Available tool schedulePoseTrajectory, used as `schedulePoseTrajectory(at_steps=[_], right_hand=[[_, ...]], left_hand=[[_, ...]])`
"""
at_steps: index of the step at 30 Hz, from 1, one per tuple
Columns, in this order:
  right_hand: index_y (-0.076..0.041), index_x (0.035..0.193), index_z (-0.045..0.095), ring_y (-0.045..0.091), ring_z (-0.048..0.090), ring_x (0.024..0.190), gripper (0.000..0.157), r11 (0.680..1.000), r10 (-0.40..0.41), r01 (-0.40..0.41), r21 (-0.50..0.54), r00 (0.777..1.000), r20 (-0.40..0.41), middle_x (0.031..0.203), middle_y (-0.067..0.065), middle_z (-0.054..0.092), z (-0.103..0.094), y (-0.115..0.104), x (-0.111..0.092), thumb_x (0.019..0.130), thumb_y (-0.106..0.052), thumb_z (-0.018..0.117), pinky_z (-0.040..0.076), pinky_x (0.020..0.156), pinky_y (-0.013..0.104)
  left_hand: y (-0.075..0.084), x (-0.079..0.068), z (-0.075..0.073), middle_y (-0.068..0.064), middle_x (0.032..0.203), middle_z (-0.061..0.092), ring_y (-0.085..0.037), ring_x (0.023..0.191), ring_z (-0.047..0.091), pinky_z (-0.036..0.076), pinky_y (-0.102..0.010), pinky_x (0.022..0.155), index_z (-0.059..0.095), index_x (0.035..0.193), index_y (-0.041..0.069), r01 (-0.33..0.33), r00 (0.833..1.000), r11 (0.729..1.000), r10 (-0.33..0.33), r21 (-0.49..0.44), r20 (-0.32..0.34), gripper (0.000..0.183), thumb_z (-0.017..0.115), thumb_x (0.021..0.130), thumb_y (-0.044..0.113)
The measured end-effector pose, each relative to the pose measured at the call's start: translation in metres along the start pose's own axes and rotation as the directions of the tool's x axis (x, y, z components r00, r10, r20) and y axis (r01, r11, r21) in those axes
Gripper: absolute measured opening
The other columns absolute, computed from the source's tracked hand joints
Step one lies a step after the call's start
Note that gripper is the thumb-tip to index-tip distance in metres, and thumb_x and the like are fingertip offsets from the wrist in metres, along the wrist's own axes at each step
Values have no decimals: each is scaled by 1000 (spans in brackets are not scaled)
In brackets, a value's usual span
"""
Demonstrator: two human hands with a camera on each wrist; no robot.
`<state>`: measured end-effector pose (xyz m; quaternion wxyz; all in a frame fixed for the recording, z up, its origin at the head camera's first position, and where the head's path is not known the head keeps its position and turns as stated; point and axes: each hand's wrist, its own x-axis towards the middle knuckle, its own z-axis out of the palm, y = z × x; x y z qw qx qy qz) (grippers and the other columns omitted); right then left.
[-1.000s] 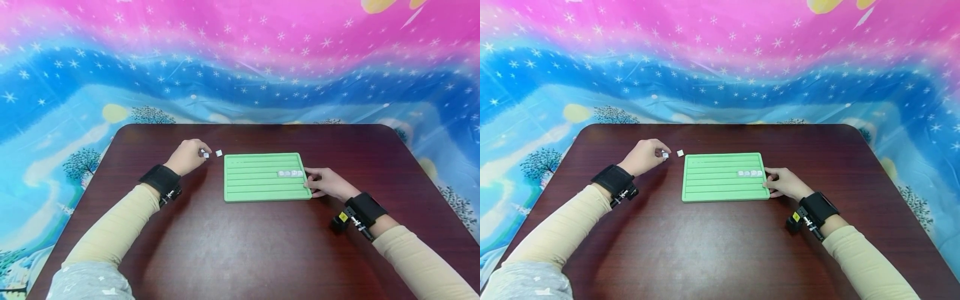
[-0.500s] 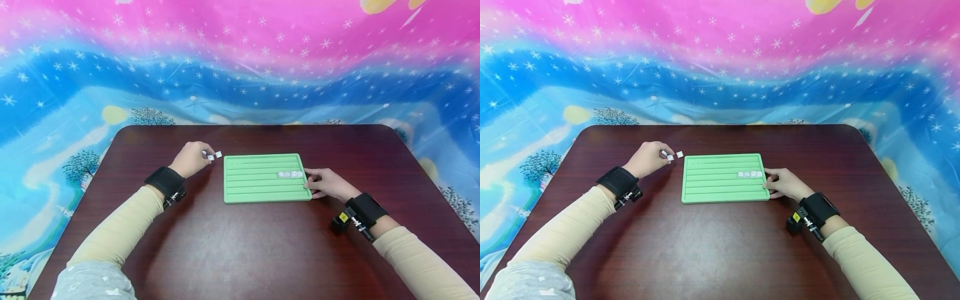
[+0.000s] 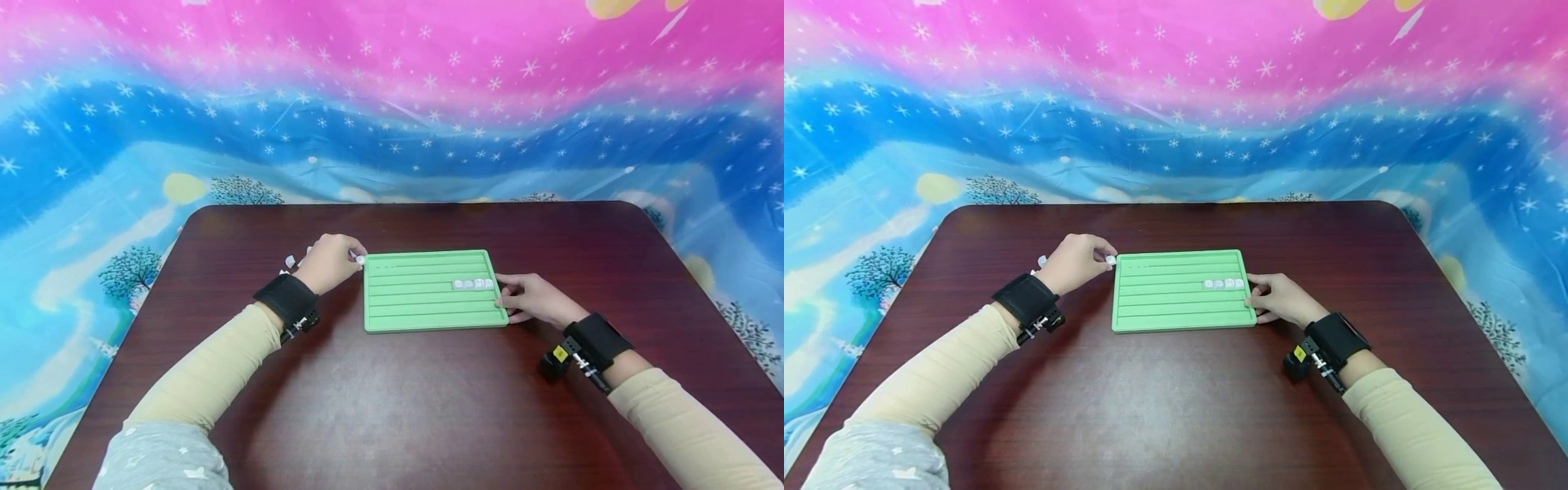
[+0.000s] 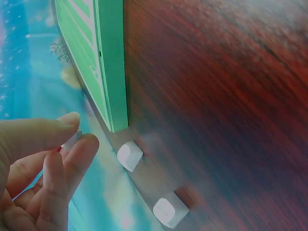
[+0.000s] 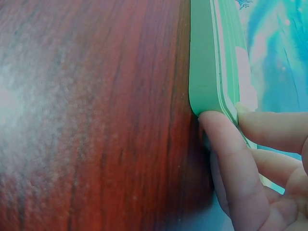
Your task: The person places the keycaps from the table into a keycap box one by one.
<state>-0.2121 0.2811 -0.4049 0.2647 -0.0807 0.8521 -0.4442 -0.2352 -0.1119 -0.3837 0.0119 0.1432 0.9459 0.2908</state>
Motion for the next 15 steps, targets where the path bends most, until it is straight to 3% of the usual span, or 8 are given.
schedulePoseTrajectory(at_steps=[15], right_hand=[[5,159,26,22,68,86,68,1000,2,-2,5,1000,-5,99,17,53,1,1,0,101,-3,62,60,71,33]], left_hand=[[19,6,14,-11,110,75,-24,98,70,56,-41,85,78,114,2,-19,999,1000,20,-18,44,20,71,96,7]])
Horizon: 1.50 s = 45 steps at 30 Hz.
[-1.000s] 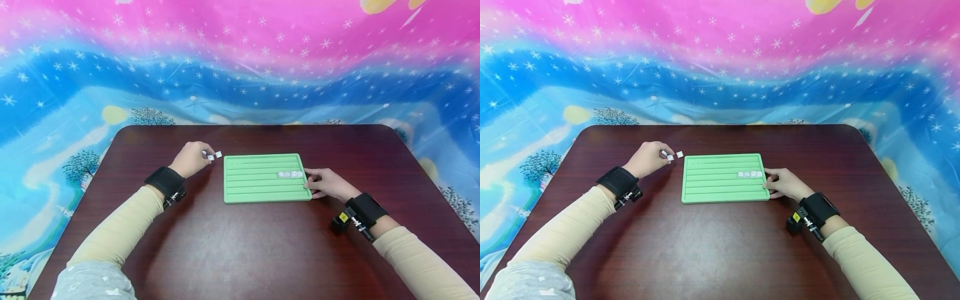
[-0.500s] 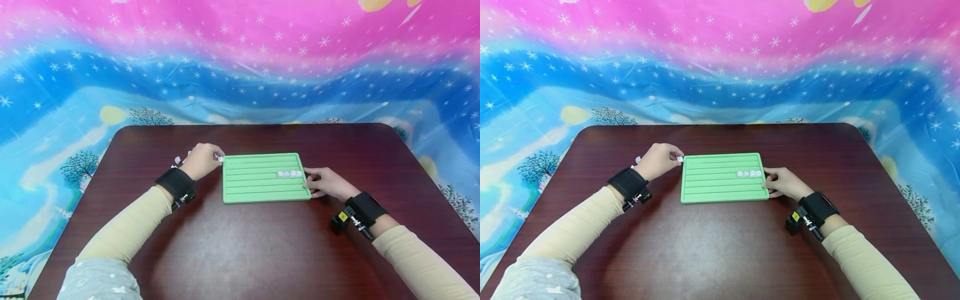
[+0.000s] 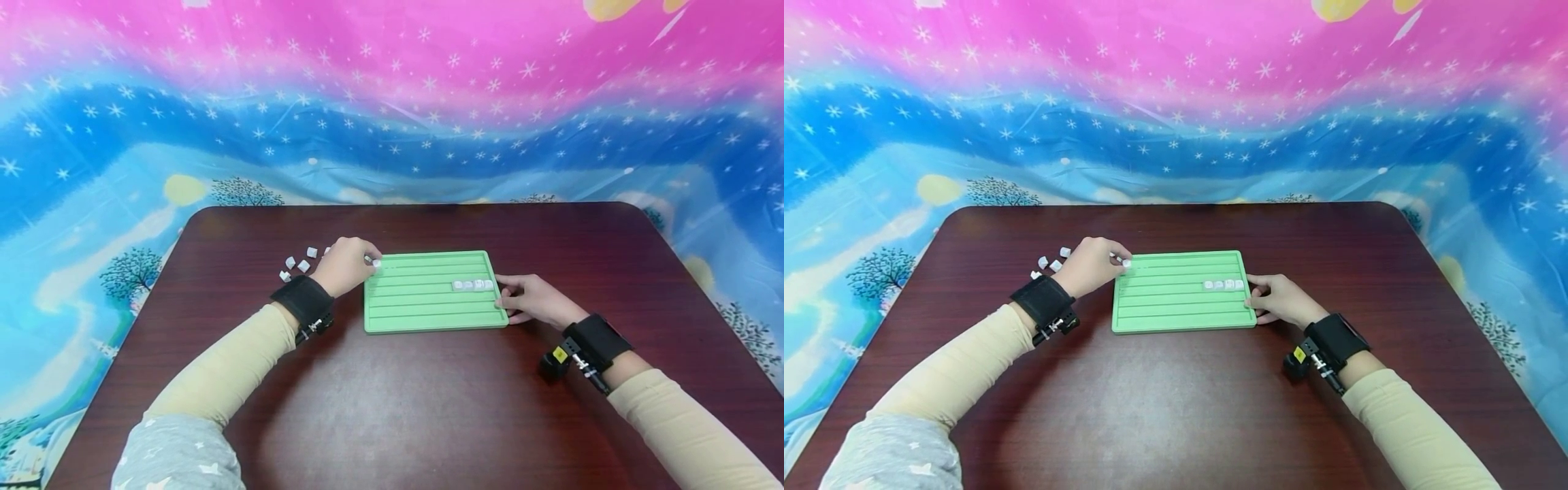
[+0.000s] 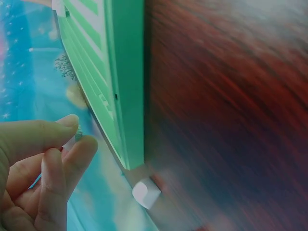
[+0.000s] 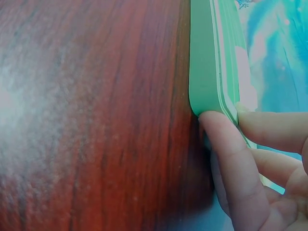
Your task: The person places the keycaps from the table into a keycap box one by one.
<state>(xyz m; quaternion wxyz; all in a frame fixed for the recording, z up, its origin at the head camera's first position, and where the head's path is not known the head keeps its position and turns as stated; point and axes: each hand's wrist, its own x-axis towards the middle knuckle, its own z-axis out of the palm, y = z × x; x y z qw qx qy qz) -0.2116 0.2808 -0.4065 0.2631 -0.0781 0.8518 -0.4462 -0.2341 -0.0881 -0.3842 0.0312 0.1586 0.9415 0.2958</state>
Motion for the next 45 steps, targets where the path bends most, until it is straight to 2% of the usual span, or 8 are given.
schedulePoseTrajectory(at_steps=[6,13,18,27,32,37,41,45], right_hand=[[5,159,27,22,68,86,68,1000,-2,2,3,1000,-3,99,17,53,1,0,0,101,-4,62,60,71,33],[6,159,25,21,68,86,68,1000,-2,2,-1,1000,1,99,17,53,1,-2,0,102,-4,62,60,70,33],[6,159,24,22,68,87,69,1000,-10,10,6,1000,10,100,17,53,1,-2,0,102,-5,62,60,70,33],[6,159,23,21,69,88,70,1000,-3,3,11,1000,8,102,17,53,0,-1,1,102,-5,62,60,70,34],[7,159,23,21,69,87,70,1000,-7,7,4,1000,9,102,17,53,1,0,1,102,-5,62,60,70,34],[6,159,23,21,69,88,70,1000,-3,3,14,1000,12,103,18,54,1,-1,1,102,-5,62,60,72,34],[6,159,22,20,69,89,70,1000,2,-2,20,1000,15,103,18,54,0,-1,1,102,-4,61,60,72,34],[6,159,22,20,69,89,70,1000,0,-1,18,1000,14,102,18,53,1,-2,2,102,-5,62,60,71,33]], left_hand=[[4,4,5,-11,107,75,-22,94,70,55,-38,83,78,112,2,-23,1000,1000,23,-15,-3,19,72,95,7],[11,8,13,-10,109,75,-21,90,69,55,-35,78,77,113,2,-68,997,997,69,-20,32,20,72,95,5],[16,11,21,-8,109,75,-19,93,68,54,-34,82,78,113,4,-102,993,995,102,-2,61,19,72,96,9],[27,13,29,-3,106,76,-19,103,69,54,-35,89,80,111,9,-118,988,993,116,14,103,17,73,95,10],[26,14,30,-6,108,75,-21,101,69,55,-35,87,79,110,7,-116,983,993,115,5,144,17,72,95,6],[21,16,29,-8,112,74,-22,104,69,54,-35,88,77,116,6,-128,973,992,122,20,195,22,72,95,5],[22,17,28,-9,113,74,-24,108,68,54,-35,90,77,116,5,-159,967,986,146,42,211,22,72,95,5],[23,18,28,-9,114,74,-24,108,68,54,-37,91,78,115,5,-151,968,986,132,71,215,21,73,94,6]])
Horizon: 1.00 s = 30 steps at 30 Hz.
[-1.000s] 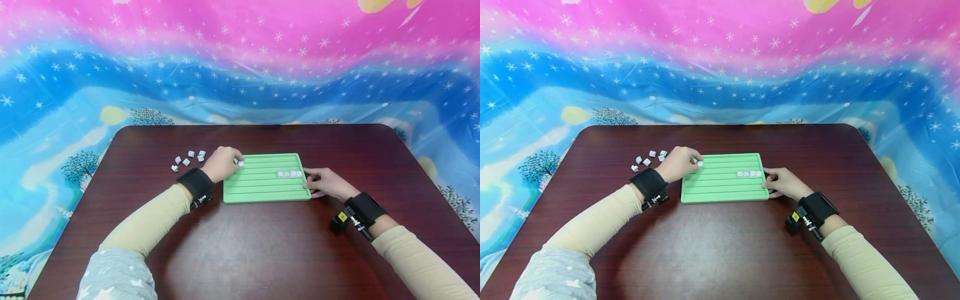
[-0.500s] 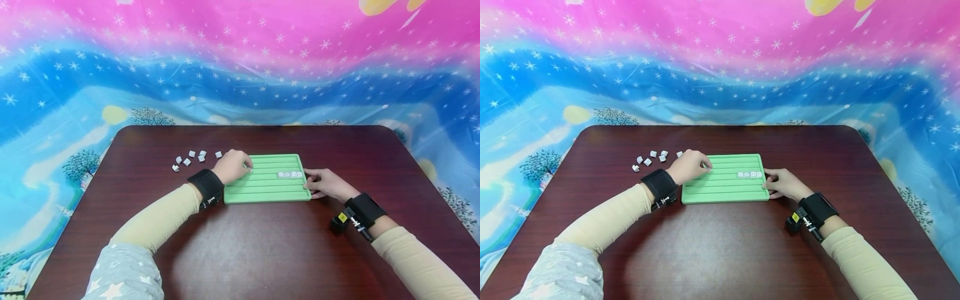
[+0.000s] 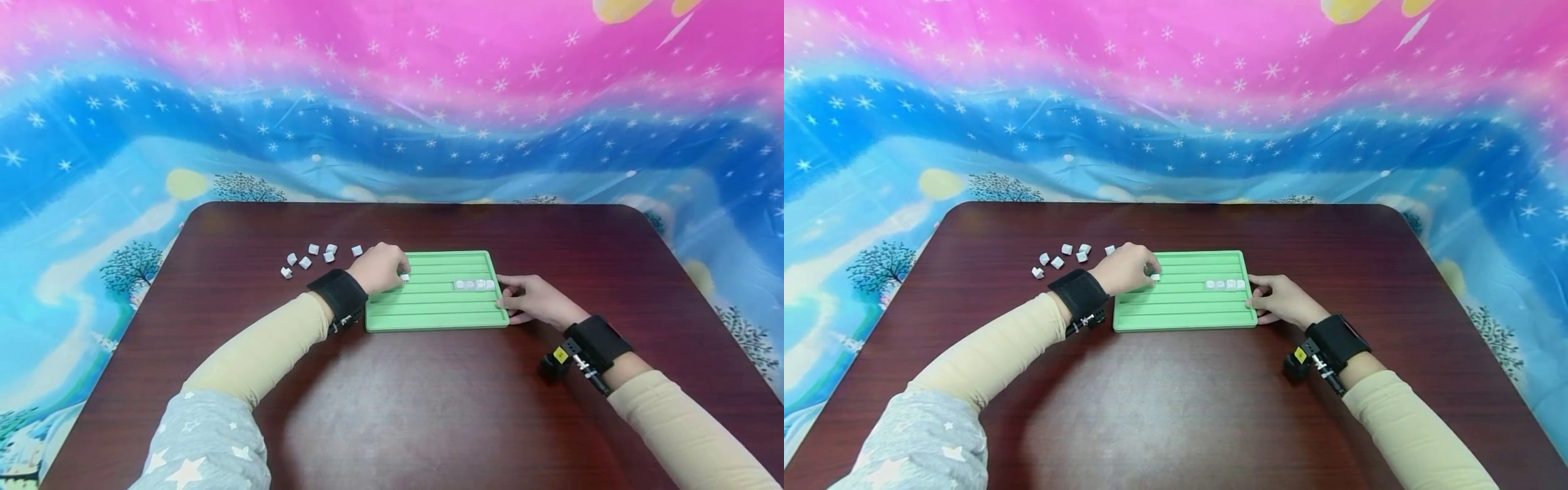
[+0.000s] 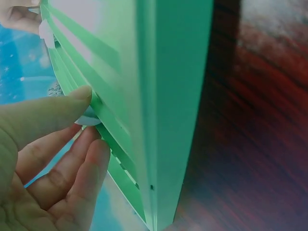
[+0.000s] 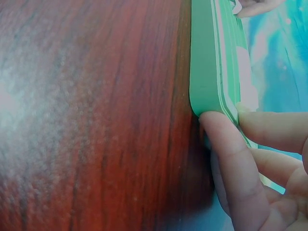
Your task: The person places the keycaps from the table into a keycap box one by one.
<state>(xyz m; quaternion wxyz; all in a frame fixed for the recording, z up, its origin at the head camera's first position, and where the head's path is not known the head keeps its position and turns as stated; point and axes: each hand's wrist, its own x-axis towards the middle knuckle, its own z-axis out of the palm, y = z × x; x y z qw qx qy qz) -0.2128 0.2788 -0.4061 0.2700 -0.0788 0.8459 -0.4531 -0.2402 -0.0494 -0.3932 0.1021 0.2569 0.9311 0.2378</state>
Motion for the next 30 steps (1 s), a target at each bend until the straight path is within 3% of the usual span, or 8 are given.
schedulePoseTrajectory(at_steps=[3,7,14,20,30], right_hand=[[7,159,23,21,69,88,70,1000,-8,8,-9,1000,-1,102,18,53,1,0,0,102,-5,62,60,70,33],[6,159,24,21,69,87,69,1000,2,-2,-10,1000,-7,101,18,53,1,0,0,102,-5,62,60,71,33],[4,159,26,22,69,87,68,1000,8,-9,-19,1000,-15,101,18,54,0,1,0,102,-4,62,60,71,33],[4,159,26,23,69,87,69,1000,10,-11,-18,1000,-15,101,18,54,-1,1,0,102,-4,62,60,71,33],[5,159,24,22,69,88,69,1000,-4,4,-1,1000,2,101,17,54,0,0,-1,102,-5,62,60,71,33]], left_hand=[[1,1,0,-8,114,74,-20,100,68,53,-35,87,79,113,6,11,1000,1000,-11,9,5,20,74,93,7],[1,1,0,-6,102,73,-17,85,63,49,-31,78,80,104,6,9,1000,1000,-9,10,6,14,72,93,8],[2,1,-1,-7,106,74,-20,94,67,53,-35,83,79,103,6,15,1000,1000,-15,18,-1,12,72,94,7],[4,-1,1,-5,97,70,-20,83,60,50,-35,76,76,97,6,8,1000,1000,-8,12,-12,5,73,93,4],[11,0,1,-3,95,68,-18,81,59,49,-33,74,72,100,7,-29,999,1000,30,5,-44,9,72,92,3]])
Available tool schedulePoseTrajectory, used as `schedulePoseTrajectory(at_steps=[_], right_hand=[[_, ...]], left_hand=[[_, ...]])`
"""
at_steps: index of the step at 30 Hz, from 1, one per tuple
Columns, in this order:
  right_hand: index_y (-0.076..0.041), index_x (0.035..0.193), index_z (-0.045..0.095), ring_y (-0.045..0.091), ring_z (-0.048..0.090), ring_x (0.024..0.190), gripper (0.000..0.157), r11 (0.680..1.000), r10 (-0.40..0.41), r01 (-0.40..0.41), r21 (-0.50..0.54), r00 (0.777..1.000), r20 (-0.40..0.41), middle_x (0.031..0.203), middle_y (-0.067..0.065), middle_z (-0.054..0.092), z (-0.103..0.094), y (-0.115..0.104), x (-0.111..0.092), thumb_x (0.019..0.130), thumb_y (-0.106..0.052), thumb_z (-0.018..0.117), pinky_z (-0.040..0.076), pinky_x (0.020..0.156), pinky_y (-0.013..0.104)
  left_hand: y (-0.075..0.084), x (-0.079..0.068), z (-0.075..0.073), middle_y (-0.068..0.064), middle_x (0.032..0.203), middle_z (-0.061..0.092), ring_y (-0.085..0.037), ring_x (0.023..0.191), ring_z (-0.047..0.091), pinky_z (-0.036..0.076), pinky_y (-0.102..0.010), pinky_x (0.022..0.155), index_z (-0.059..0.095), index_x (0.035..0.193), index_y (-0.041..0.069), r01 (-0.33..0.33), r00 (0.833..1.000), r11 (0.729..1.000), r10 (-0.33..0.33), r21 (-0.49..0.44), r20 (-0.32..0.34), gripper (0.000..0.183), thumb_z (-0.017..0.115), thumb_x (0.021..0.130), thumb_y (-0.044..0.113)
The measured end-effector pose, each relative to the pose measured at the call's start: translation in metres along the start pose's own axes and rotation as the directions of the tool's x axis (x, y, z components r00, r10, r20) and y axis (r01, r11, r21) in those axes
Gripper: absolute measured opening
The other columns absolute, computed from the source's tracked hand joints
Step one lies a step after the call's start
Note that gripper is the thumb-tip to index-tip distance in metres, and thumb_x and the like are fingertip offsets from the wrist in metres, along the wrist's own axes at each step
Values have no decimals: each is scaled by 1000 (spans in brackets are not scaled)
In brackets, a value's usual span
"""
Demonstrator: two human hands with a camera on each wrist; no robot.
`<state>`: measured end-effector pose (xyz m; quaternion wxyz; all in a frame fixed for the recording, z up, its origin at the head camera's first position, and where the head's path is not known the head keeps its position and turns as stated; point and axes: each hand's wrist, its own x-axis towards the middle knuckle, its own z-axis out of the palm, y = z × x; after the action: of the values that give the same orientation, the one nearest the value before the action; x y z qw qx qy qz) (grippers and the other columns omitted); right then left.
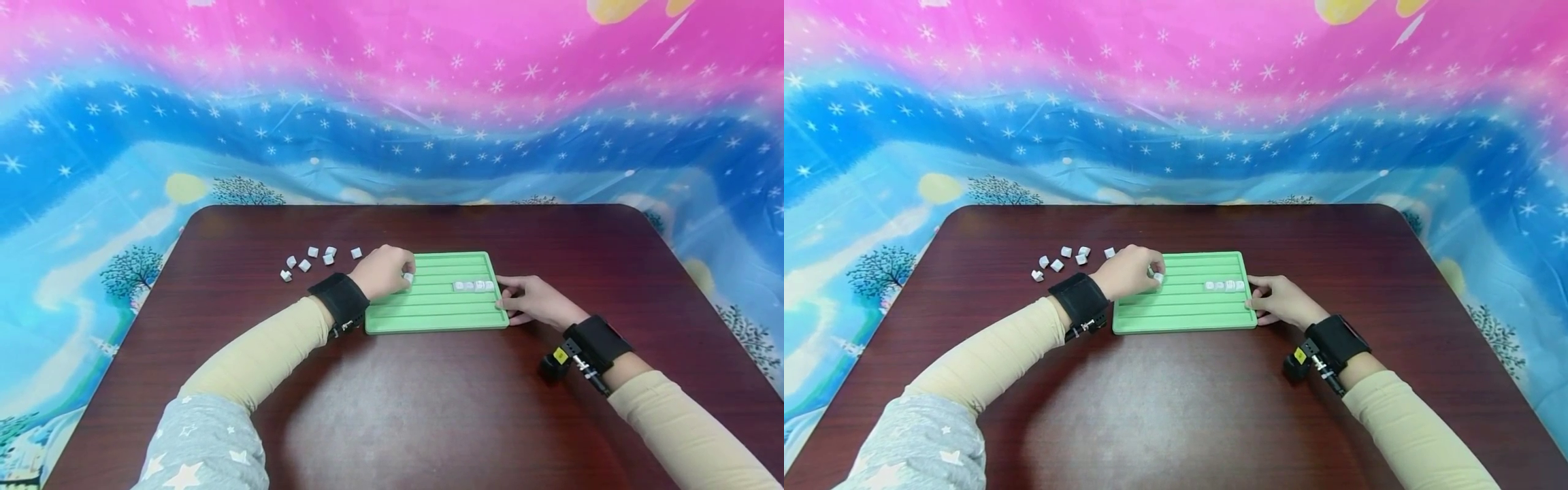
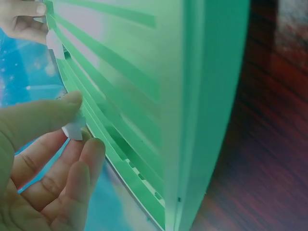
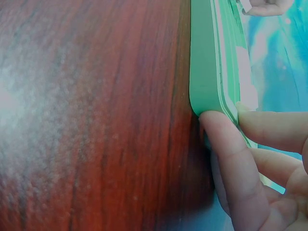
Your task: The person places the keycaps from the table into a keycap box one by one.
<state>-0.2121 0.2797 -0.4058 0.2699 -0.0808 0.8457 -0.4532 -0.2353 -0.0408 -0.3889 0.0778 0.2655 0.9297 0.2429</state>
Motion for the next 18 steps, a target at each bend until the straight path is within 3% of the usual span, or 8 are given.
schedulePoseTrajectory(at_steps=[9,18], right_hand=[[6,159,24,22,70,89,69,1000,11,-11,6,1000,-1,100,18,53,-1,3,0,102,-3,61,60,73,34],[5,159,24,22,70,89,68,1000,2,-2,1,1000,-1,99,18,53,-2,2,0,102,-3,60,60,72,34]], left_hand=[[11,6,6,-2,99,69,-17,89,63,52,-32,77,73,104,11,-19,1000,999,18,41,5,12,75,93,12],[22,14,11,1,92,67,-15,82,60,49,-30,73,71,98,12,-53,999,998,53,41,10,9,77,92,15]])
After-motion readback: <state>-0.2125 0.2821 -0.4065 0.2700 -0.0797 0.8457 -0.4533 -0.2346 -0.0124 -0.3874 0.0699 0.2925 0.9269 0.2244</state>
